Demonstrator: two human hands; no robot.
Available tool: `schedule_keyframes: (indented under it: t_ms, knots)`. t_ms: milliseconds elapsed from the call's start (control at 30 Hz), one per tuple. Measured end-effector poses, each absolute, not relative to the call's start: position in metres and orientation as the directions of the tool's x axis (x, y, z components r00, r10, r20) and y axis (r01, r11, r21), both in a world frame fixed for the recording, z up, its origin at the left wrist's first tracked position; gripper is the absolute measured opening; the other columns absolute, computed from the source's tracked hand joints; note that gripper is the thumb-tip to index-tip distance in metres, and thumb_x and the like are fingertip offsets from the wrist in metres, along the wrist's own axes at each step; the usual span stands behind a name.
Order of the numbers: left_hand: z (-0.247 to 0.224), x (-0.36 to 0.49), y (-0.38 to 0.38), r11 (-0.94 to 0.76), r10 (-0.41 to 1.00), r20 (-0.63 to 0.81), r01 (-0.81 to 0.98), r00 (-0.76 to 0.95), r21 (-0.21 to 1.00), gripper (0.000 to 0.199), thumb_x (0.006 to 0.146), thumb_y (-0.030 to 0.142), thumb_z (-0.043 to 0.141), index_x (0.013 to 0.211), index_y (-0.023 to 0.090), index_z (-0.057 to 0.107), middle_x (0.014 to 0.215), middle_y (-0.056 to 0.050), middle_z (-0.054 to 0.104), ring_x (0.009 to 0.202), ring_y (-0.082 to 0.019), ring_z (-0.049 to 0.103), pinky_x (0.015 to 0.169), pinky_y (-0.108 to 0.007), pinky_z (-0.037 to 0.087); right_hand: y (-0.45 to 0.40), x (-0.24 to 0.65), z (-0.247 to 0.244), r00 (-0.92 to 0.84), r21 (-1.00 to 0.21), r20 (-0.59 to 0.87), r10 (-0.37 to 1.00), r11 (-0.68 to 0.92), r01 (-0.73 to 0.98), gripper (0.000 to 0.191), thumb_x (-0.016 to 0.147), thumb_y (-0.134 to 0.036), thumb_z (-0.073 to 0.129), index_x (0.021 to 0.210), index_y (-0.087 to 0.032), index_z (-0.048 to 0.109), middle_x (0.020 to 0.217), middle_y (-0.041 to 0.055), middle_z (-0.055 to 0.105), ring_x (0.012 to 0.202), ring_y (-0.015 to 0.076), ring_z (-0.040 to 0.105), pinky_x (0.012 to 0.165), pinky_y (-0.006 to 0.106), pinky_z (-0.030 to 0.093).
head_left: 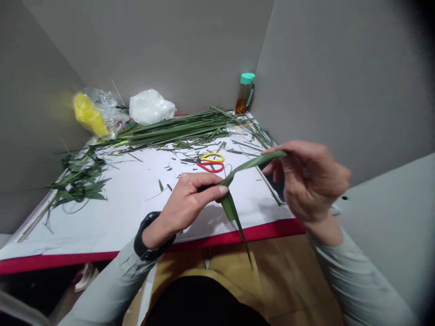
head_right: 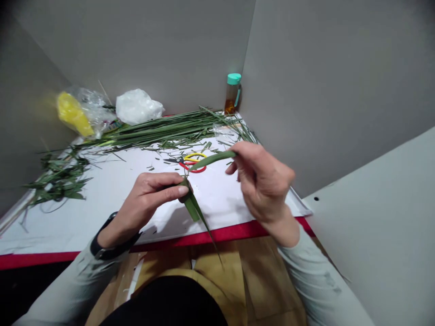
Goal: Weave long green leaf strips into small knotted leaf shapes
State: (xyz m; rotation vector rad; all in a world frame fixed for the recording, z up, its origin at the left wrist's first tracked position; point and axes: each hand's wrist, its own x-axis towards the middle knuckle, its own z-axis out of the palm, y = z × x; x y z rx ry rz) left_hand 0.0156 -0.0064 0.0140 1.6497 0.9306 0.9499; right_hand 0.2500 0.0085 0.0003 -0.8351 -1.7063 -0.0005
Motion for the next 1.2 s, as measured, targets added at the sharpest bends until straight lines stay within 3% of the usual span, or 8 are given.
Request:
schedule_keyframes:
  t_ms: [267,367,500,633,767,900,1100,1200]
  knots:
    - [0.017,0.014,-0.011,-0.303,0.883,0.226,0.133,0.412,0.944,0.016,0.091,0.025,0.069,0.078,0.017,0.074,0.074,0.001,0.068,0.072,-0.014,0.057,0.071,-0.026,0.044,-0.032,0.211,0.025,-0.329,-0.696,0.488,0.809,0.588,0.412,0.025,0.105,-0.014,0.050,0.083,-0.019,0.062,0.065,-0.0062,0.062,0.044,0.0032,0.048,0.050,0.019,0.040]
    - [0.019,0.012,-0.012,-0.387,0.852,0.291,0.149,0.436,0.910,0.024,0.094,0.027,0.067,0.074,0.016,0.072,0.073,0.000,0.068,0.070,-0.013,0.058,0.068,-0.026,0.043,-0.034,0.212,0.038,-0.447,-0.936,0.132,0.885,0.259,0.237,0.032,0.107,-0.026,0.048,0.078,-0.018,0.058,0.058,-0.0070,0.061,0.040,0.0030,0.046,0.050,0.019,0.040]
    - [0.022,0.011,-0.015,-0.471,0.817,0.337,0.205,0.468,0.858,0.030,0.096,0.031,0.066,0.072,0.015,0.071,0.068,0.000,0.065,0.064,-0.012,0.054,0.062,-0.029,0.039,-0.027,0.216,0.044,-0.588,-0.989,-0.137,0.797,-0.079,0.124,0.036,0.102,-0.037,0.057,0.072,-0.018,0.055,0.055,-0.0068,0.057,0.039,0.0042,0.039,0.044,0.020,0.033]
    - [0.026,0.010,-0.018,-0.461,0.824,0.332,0.203,0.459,0.864,0.022,0.096,0.026,0.067,0.077,0.017,0.074,0.072,0.000,0.069,0.068,-0.014,0.059,0.066,-0.028,0.043,-0.022,0.219,0.042,-0.546,-0.950,0.032,0.837,0.195,0.243,0.041,0.103,-0.034,0.056,0.066,-0.018,0.056,0.057,-0.0053,0.056,0.047,0.0065,0.046,0.048,0.022,0.035]
    - [0.025,0.010,-0.018,-0.396,0.860,0.282,0.206,0.426,0.895,0.017,0.092,0.023,0.071,0.076,0.019,0.075,0.071,0.000,0.068,0.066,-0.015,0.057,0.064,-0.029,0.043,-0.025,0.224,0.034,-0.420,-0.630,0.391,0.819,0.571,0.526,0.026,0.102,-0.019,0.054,0.077,-0.020,0.061,0.068,-0.0038,0.061,0.060,0.0098,0.056,0.057,0.024,0.039]
    - [0.021,0.012,-0.017,-0.349,0.876,0.259,0.164,0.407,0.923,0.012,0.091,0.020,0.070,0.080,0.020,0.076,0.072,0.001,0.068,0.068,-0.015,0.057,0.065,-0.027,0.044,-0.031,0.225,0.022,-0.355,-0.406,0.626,0.695,0.678,0.612,0.018,0.097,-0.005,0.053,0.109,-0.017,0.059,0.082,-0.0001,0.068,0.067,0.0119,0.064,0.063,0.024,0.046]
    - [0.017,0.020,-0.018,-0.334,0.881,0.254,0.144,0.398,0.931,0.019,0.091,0.020,0.069,0.072,0.017,0.072,0.070,0.001,0.066,0.069,-0.014,0.058,0.067,-0.026,0.045,-0.039,0.210,0.013,-0.413,-0.240,0.707,0.574,0.744,0.624,0.017,0.095,0.000,0.050,0.098,-0.015,0.056,0.082,0.0047,0.065,0.072,0.0153,0.062,0.068,0.027,0.047]
    - [0.017,0.022,-0.019,-0.369,0.876,0.290,0.149,0.386,0.917,0.018,0.090,0.015,0.067,0.073,0.018,0.073,0.072,0.002,0.070,0.069,-0.012,0.060,0.068,-0.024,0.046,-0.039,0.202,0.011,-0.374,-0.248,0.734,0.566,0.737,0.629,0.004,0.098,-0.017,0.058,0.099,-0.014,0.057,0.078,0.0041,0.063,0.065,0.0141,0.057,0.062,0.028,0.045]
